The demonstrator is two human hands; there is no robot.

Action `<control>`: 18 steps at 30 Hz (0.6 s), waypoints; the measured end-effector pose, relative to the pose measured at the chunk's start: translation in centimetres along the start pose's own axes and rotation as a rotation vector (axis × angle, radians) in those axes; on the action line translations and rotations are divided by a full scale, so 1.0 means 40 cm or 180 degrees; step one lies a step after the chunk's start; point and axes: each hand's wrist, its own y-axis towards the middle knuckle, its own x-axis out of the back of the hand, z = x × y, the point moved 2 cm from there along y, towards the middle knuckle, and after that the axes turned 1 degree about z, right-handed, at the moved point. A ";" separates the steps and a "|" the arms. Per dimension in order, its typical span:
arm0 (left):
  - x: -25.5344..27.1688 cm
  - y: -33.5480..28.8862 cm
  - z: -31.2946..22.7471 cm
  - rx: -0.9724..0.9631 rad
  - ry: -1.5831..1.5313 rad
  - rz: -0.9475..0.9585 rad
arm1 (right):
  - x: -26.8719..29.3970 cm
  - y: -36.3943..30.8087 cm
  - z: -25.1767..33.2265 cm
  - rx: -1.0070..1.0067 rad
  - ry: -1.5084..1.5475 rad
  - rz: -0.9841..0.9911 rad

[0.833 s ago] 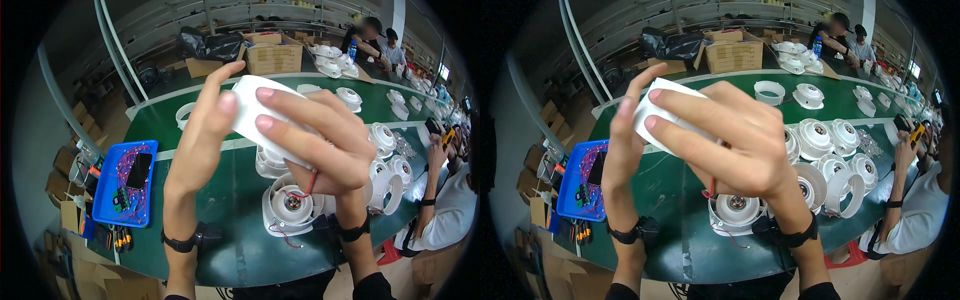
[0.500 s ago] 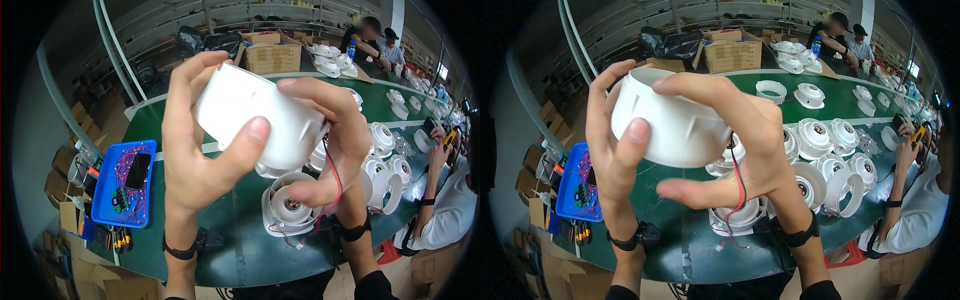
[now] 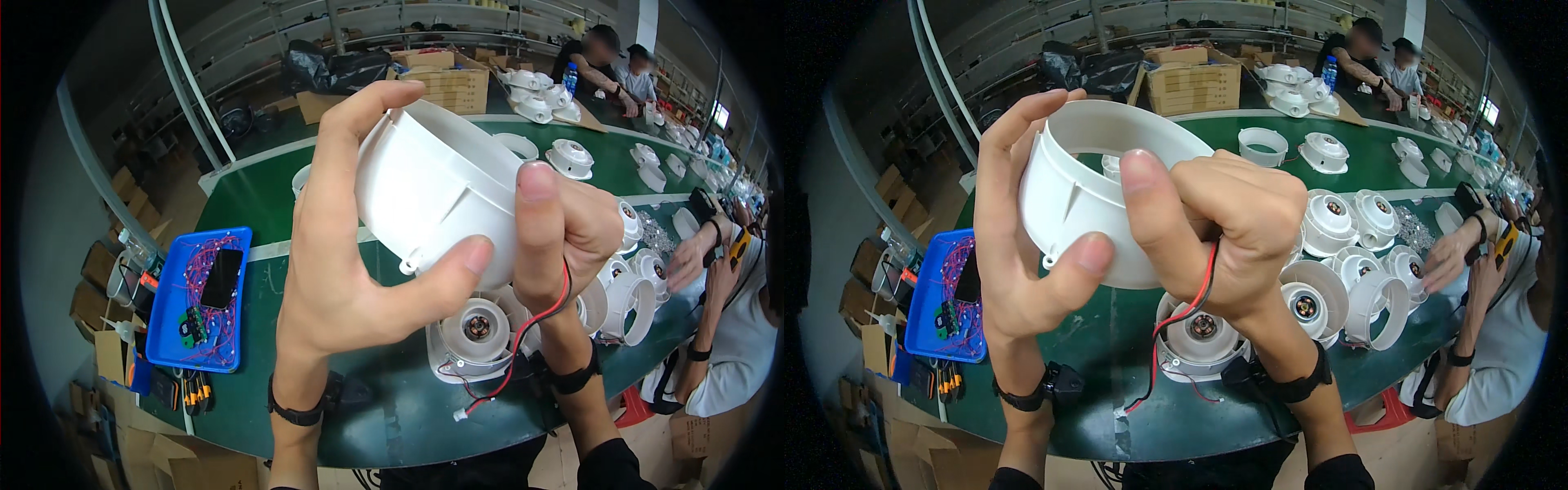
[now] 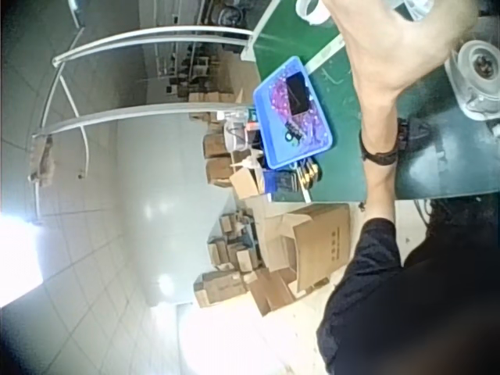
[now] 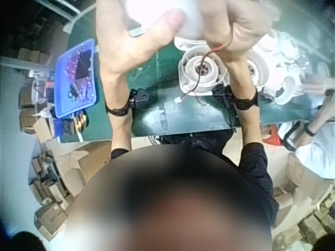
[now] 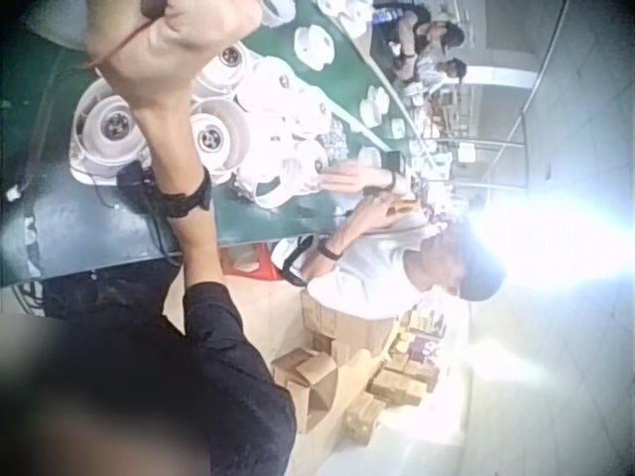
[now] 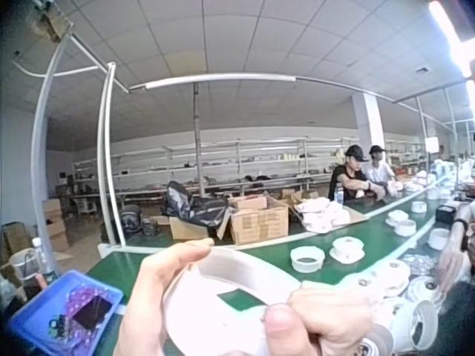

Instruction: The person assembles white plastic fan housings by hand on a green assembly table. They pick up a housing shell, insert a motor unit with wires, and fit a top cover, repeating this process for multiple units.

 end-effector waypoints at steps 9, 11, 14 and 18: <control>-0.016 -0.006 -0.020 0.0431 0.0413 -0.0306 | -0.004 0.012 -0.007 0.0294 -0.0176 0.0228; -0.015 -0.010 -0.014 0.0447 0.0593 -0.0339 | -0.011 0.010 -0.007 0.0293 -0.0265 0.0290; -0.011 -0.009 -0.010 0.0867 0.0552 -0.0048 | -0.011 0.007 -0.009 0.0040 -0.0223 0.0367; 0.016 -0.005 0.024 0.1016 0.0288 -0.0104 | -0.010 0.013 -0.020 0.0243 -0.0331 0.0566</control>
